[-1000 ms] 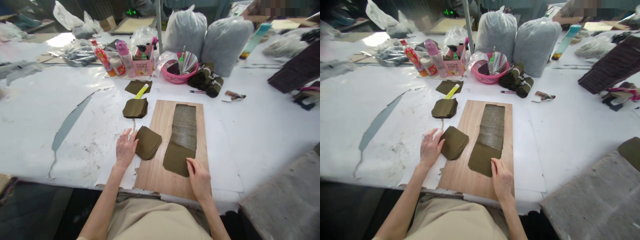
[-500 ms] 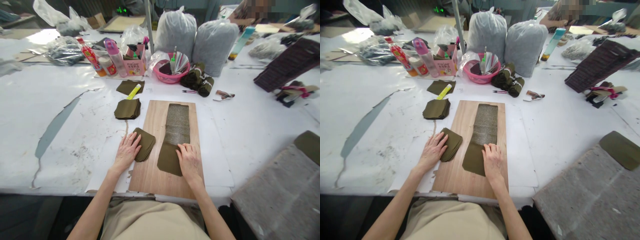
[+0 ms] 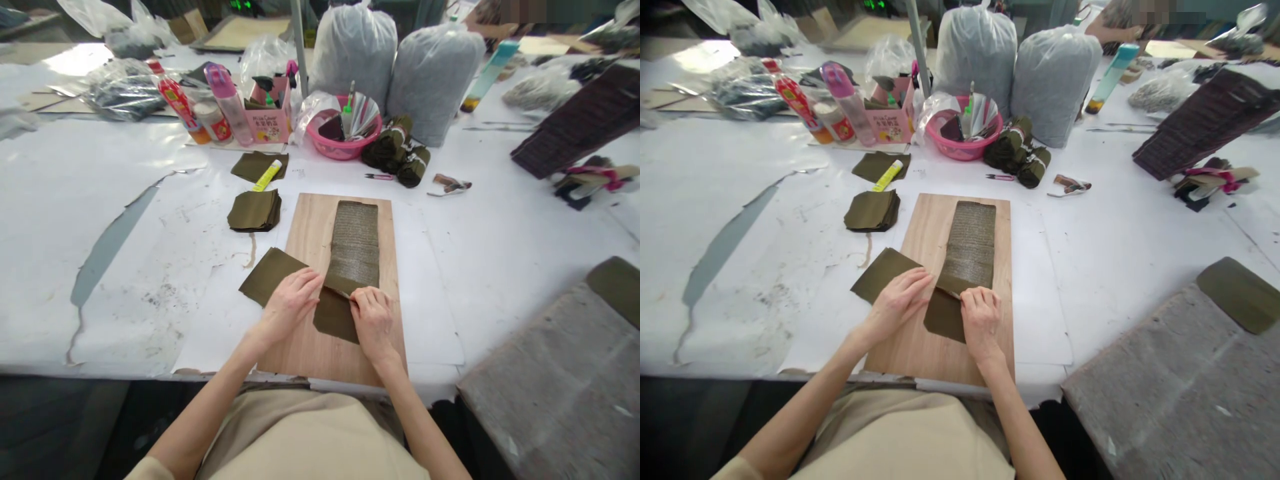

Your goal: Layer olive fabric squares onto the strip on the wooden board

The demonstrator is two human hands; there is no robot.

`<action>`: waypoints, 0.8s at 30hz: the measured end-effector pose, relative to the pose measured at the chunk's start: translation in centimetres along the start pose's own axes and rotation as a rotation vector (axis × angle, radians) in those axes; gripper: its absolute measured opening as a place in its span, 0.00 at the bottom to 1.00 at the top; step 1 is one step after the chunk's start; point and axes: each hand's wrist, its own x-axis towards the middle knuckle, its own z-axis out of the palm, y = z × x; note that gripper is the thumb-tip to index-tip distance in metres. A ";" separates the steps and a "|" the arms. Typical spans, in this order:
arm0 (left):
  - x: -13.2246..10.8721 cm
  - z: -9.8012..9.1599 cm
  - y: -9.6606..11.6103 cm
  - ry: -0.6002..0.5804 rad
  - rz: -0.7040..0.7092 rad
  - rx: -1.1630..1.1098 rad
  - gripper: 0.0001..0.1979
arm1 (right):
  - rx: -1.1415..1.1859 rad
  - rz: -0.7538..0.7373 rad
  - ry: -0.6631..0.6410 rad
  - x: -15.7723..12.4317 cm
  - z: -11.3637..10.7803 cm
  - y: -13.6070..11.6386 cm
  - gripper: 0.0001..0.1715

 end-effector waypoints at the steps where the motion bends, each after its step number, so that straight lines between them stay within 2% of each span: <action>1: 0.5 0.6 0.6 -0.031 0.019 -0.072 0.22 | 0.041 0.015 -0.017 -0.3 -0.1 0.0 0.05; 3: 1.4 1.5 1.4 -0.052 -0.005 -0.196 0.22 | 0.155 0.088 -0.043 -0.7 -0.4 0.0 0.06; 5: 2.1 2.0 1.9 -0.051 -0.065 -0.332 0.18 | 0.308 0.207 -0.058 -1.0 -1.1 -0.3 0.14; 8: 2.8 1.6 2.2 -0.082 -0.177 -0.607 0.12 | 0.598 0.432 -0.070 -1.2 -2.3 -0.8 0.23; 12: 2.9 0.8 2.3 -0.222 -0.273 -0.868 0.14 | 1.003 0.679 -0.131 -2.1 -3.3 -1.3 0.28; 15: 2.5 1.1 2.1 -0.295 -0.260 -0.792 0.14 | 0.973 0.693 -0.141 -3.6 -3.3 -1.1 0.29; 19: 1.7 2.2 1.7 -0.297 -0.127 -0.511 0.11 | 0.832 0.672 -0.130 -5.3 -2.9 -0.5 0.19; 24: 1.4 2.4 1.6 -0.334 -0.072 -0.416 0.12 | 0.692 0.665 -0.096 -5.9 -2.9 0.1 0.14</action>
